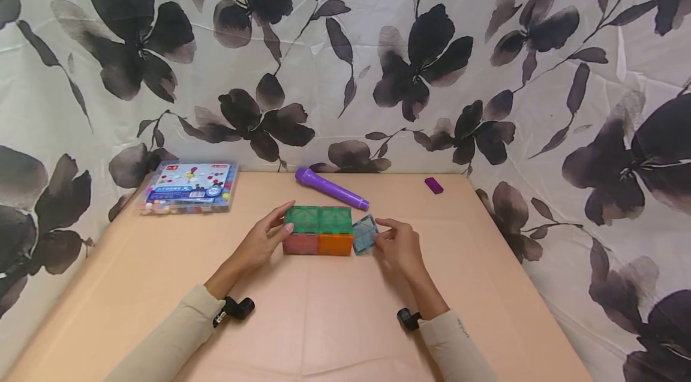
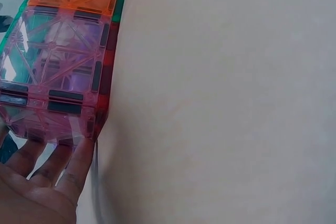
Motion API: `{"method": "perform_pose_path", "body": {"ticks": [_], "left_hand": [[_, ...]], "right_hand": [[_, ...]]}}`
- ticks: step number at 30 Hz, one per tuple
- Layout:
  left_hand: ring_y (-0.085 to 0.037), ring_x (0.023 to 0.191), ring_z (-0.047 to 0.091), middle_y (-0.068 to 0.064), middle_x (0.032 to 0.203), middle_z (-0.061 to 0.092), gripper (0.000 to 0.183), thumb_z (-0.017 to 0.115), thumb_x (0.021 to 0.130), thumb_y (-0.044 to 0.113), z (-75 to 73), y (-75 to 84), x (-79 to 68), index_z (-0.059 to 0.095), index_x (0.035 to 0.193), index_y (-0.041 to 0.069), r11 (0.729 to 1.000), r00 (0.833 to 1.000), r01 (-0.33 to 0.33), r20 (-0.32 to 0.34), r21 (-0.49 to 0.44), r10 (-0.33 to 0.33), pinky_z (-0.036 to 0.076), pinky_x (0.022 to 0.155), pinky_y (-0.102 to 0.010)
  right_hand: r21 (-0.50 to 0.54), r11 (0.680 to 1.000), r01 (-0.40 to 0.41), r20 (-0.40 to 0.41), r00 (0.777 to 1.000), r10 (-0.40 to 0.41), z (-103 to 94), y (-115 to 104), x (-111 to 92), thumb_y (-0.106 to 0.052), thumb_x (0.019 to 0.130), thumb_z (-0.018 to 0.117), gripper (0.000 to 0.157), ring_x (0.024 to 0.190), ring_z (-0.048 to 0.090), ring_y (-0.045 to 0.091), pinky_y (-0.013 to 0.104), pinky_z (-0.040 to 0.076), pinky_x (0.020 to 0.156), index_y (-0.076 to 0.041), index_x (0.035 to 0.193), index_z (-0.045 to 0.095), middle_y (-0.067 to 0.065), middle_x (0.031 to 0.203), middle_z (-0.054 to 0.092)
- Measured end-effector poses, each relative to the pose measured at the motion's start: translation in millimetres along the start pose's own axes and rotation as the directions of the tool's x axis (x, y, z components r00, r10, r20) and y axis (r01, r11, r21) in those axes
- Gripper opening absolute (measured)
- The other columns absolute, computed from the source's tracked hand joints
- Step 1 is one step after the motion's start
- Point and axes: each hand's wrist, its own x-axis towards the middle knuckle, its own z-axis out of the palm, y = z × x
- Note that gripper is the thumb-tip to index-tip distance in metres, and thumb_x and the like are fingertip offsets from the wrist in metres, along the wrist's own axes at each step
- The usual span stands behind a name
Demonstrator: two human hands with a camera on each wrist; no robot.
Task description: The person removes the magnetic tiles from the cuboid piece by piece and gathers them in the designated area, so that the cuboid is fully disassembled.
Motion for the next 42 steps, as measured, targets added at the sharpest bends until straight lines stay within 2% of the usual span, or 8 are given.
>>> {"method": "perform_pose_path", "body": {"ticks": [8, 17, 22, 27, 32, 35, 39, 42], "left_hand": [[-0.047, 0.153, 0.042, -0.008, 0.173, 0.036, 0.059, 0.059, 0.110, 0.035, -1.2, -1.8, -1.2, 0.038, 0.165, 0.031, 1.000, 1.000, -0.008, -0.003, -0.009, 0.008, 0.034, 0.124, -0.069], [-0.046, 0.153, 0.043, -0.009, 0.173, 0.036, 0.059, 0.059, 0.111, 0.032, 2.1, -3.2, -0.6, 0.038, 0.166, 0.028, 1.000, 1.000, -0.019, -0.002, -0.013, 0.019, 0.035, 0.124, -0.067], [-0.046, 0.153, 0.043, -0.008, 0.173, 0.036, 0.058, 0.059, 0.111, 0.033, 2.7, -2.7, -1.1, 0.038, 0.165, 0.032, 1.000, 1.000, -0.012, -0.003, -0.016, 0.012, 0.035, 0.124, -0.067], [-0.046, 0.153, 0.043, -0.008, 0.173, 0.036, 0.059, 0.058, 0.111, 0.035, 2.1, -3.2, -0.9, 0.037, 0.166, 0.032, 1.000, 1.000, -0.010, -0.008, -0.011, 0.010, 0.035, 0.124, -0.068], [-0.046, 0.153, 0.042, -0.006, 0.174, 0.035, 0.059, 0.059, 0.110, 0.037, 1.5, -4.9, -1.8, 0.037, 0.165, 0.036, 1.000, 1.000, 0.002, -0.009, -0.013, -0.002, 0.034, 0.124, -0.069], [-0.046, 0.153, 0.042, -0.006, 0.173, 0.035, 0.058, 0.059, 0.110, 0.037, 1.5, -5.2, -1.4, 0.037, 0.165, 0.037, 1.000, 1.000, -0.004, -0.012, -0.012, 0.003, 0.034, 0.124, -0.069], [-0.046, 0.153, 0.043, -0.007, 0.173, 0.037, 0.059, 0.059, 0.110, 0.036, 1.5, -3.8, -1.0, 0.038, 0.165, 0.033, 1.000, 1.000, -0.008, -0.016, -0.012, 0.008, 0.034, 0.124, -0.069], [-0.046, 0.153, 0.043, -0.007, 0.173, 0.037, 0.059, 0.059, 0.110, 0.037, 2.0, -3.8, -1.1, 0.038, 0.165, 0.034, 1.000, 1.000, -0.006, -0.017, -0.013, 0.006, 0.034, 0.124, -0.069]], "right_hand": [[0.210, 0.970, -0.119, -0.016, 0.992, 0.126, -26.6, 11, 16, -0.002, 0.104, 0.065, 0.045, 0.092, 0.081, 0.032, 0.037, 0.066, 0.087, -0.010, 0.148, 0.063, 0.021, 0.112, 0.078], [0.369, 0.904, -0.217, 0.020, 0.974, 0.226, -45.7, 32, 42, -0.001, 0.106, 0.061, 0.049, 0.082, 0.080, 0.016, 0.039, 0.064, 0.093, -0.003, 0.154, 0.054, 0.019, 0.112, 0.078], [0.402, 0.881, -0.251, 0.059, 0.967, 0.248, -45.9, 40, 52, -0.001, 0.107, 0.059, 0.051, 0.082, 0.079, 0.014, 0.039, 0.065, 0.091, -0.002, 0.156, 0.050, 0.019, 0.112, 0.077], [0.354, 0.900, -0.256, 0.036, 0.965, 0.261, -43.1, 39, 58, -0.003, 0.107, 0.059, 0.049, 0.086, 0.080, 0.017, 0.035, 0.066, 0.088, -0.003, 0.155, 0.052, 0.026, 0.122, 0.074], [0.128, 0.972, -0.196, -0.051, 0.978, 0.204, -43.4, 34, 50, -0.011, 0.106, 0.064, 0.046, 0.096, 0.080, 0.027, 0.029, 0.066, 0.081, -0.004, 0.151, 0.058, 0.028, 0.143, 0.065], [0.012, 0.992, -0.123, -0.080, 0.989, 0.124, -41.3, 28, 42, -0.015, 0.106, 0.066, 0.043, 0.101, 0.079, 0.034, 0.031, 0.067, 0.080, -0.005, 0.148, 0.061, 0.026, 0.142, 0.066], [0.035, 0.999, -0.014, 0.011, 1.000, 0.014, -29.6, 13, 30, -0.016, 0.107, 0.065, 0.043, 0.107, 0.077, 0.040, 0.041, 0.067, 0.088, -0.006, 0.149, 0.061, 0.025, 0.130, 0.072], [0.113, 0.993, 0.035, 0.136, 0.989, -0.050, -16.1, 0, 22, -0.019, 0.108, 0.065, 0.048, 0.111, 0.076, 0.041, 0.047, 0.063, 0.098, -0.011, 0.155, 0.056, 0.025, 0.126, 0.074]]}}
